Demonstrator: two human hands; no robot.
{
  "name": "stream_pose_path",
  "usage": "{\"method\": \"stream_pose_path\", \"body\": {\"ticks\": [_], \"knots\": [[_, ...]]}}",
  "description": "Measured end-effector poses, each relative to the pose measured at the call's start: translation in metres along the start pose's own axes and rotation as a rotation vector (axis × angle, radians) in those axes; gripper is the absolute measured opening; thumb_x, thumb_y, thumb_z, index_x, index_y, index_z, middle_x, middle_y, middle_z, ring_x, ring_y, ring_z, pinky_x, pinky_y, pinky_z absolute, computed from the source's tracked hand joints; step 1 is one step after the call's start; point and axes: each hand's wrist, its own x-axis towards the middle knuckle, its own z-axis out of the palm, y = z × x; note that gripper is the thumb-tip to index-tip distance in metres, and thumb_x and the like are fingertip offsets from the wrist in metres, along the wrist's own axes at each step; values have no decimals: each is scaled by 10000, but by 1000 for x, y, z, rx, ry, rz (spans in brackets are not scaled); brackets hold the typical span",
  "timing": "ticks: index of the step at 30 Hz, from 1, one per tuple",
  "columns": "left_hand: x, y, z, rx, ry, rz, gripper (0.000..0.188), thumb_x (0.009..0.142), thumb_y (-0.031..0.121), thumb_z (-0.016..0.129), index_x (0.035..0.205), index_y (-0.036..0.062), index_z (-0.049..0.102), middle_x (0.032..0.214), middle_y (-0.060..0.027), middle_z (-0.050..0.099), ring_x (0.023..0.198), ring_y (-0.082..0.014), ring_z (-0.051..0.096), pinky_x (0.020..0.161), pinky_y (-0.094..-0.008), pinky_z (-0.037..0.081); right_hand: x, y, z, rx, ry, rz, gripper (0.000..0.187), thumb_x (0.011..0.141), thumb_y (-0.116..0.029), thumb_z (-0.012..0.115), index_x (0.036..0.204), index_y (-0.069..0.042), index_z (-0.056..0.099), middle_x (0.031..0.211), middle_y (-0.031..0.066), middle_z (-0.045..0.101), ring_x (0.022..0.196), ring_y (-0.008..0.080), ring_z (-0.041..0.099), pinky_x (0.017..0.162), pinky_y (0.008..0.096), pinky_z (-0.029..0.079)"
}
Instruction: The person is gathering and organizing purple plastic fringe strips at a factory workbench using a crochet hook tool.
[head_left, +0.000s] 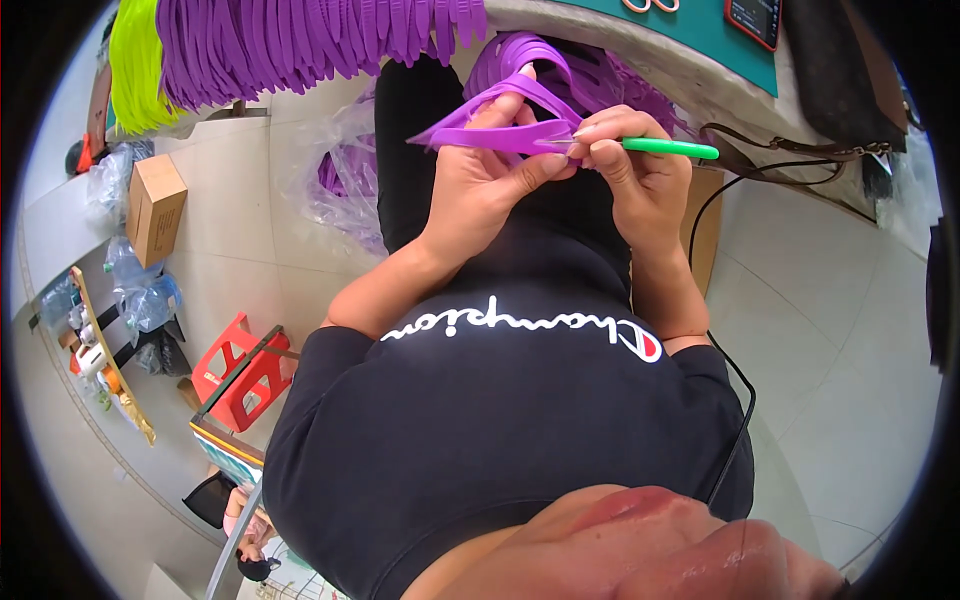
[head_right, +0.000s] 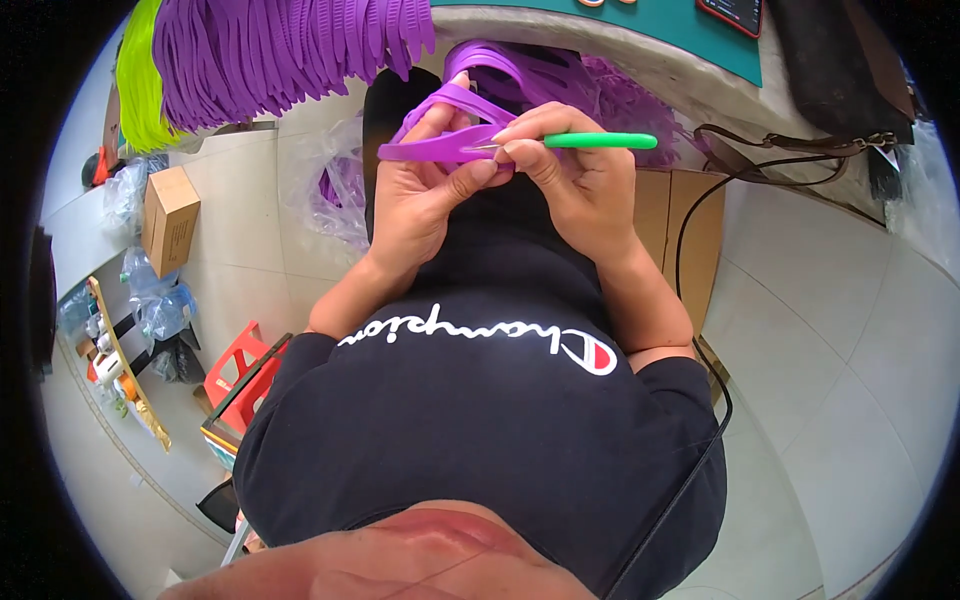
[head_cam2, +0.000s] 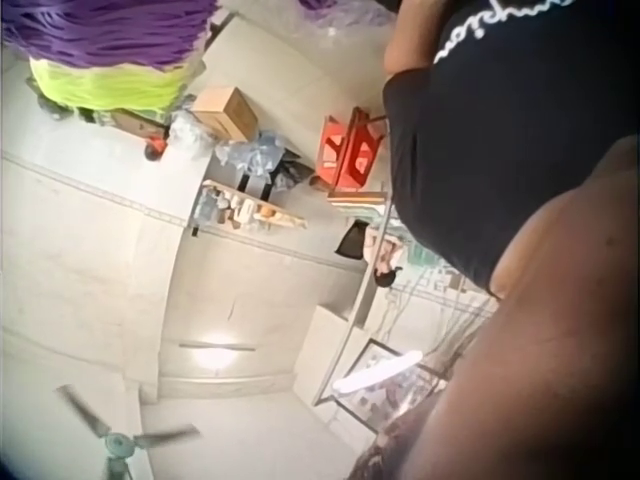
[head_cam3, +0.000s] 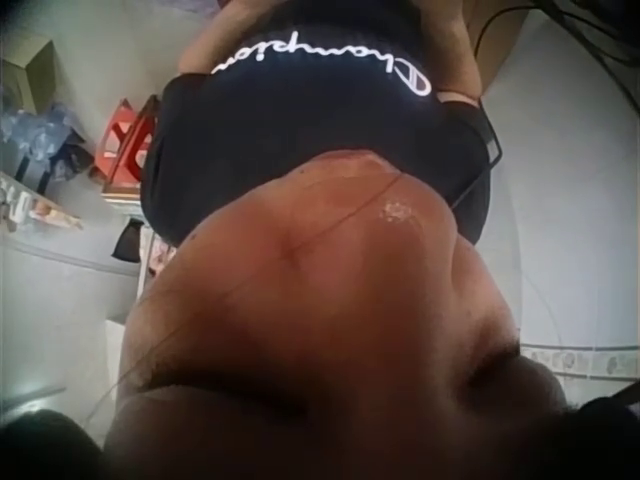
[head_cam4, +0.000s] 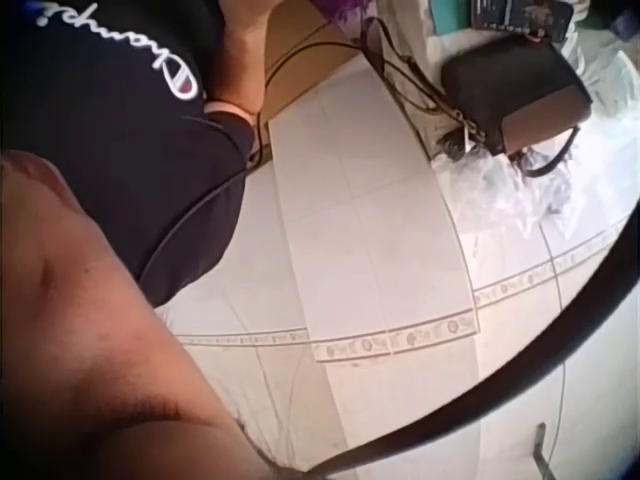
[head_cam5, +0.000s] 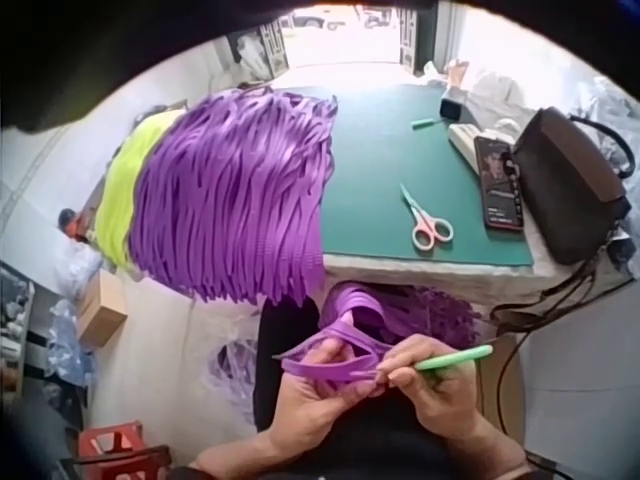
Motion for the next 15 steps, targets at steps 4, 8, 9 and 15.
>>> {"method": "stream_pose_path", "body": {"ticks": [4, 8, 9, 15], "knots": [[-3, 7, 2, 0, 24, -63, 654, 849, 5, 676, 1404, -45, 334, 952, -82, 617, 856, -155, 647, 762, -271, 566, -3, 3, 1, 20, 22, -5, 166, 937, -130, 592, 978, 31, 596, 940, 120, 596, 786, 141, 590, 686, 235, 468], [-2, 6, -1, 40, 43, -80, 697, 838, 11, 692, 1415, -51, 308, 891, -76, 622, 807, -162, 658, 747, -276, 566, -1, 6, 1, -13, 11, -35, 164, 943, -131, 583, 969, 31, 595, 939, 120, 591, 786, 143, 586, 684, 241, 464], [-2, 5, -2, 48, 39, -73, 697, 835, 13, 696, 1413, -55, 311, 874, -74, 621, 805, -163, 659, 738, -276, 565, -1, 6, 0, -5, 2, -41, 165, 945, -131, 580, 967, 31, 594, 936, 121, 591, 786, 144, 583, 685, 243, 463], [-2, 6, -2, 73, 40, -66, 692, 831, 14, 701, 1403, -69, 321, 808, -61, 605, 777, -163, 663, 713, -273, 563, 0, 4, 0, 43, 3, 3, 168, 946, -132, 579, 965, 34, 594, 925, 123, 594, 784, 145, 576, 698, 244, 461]]}}
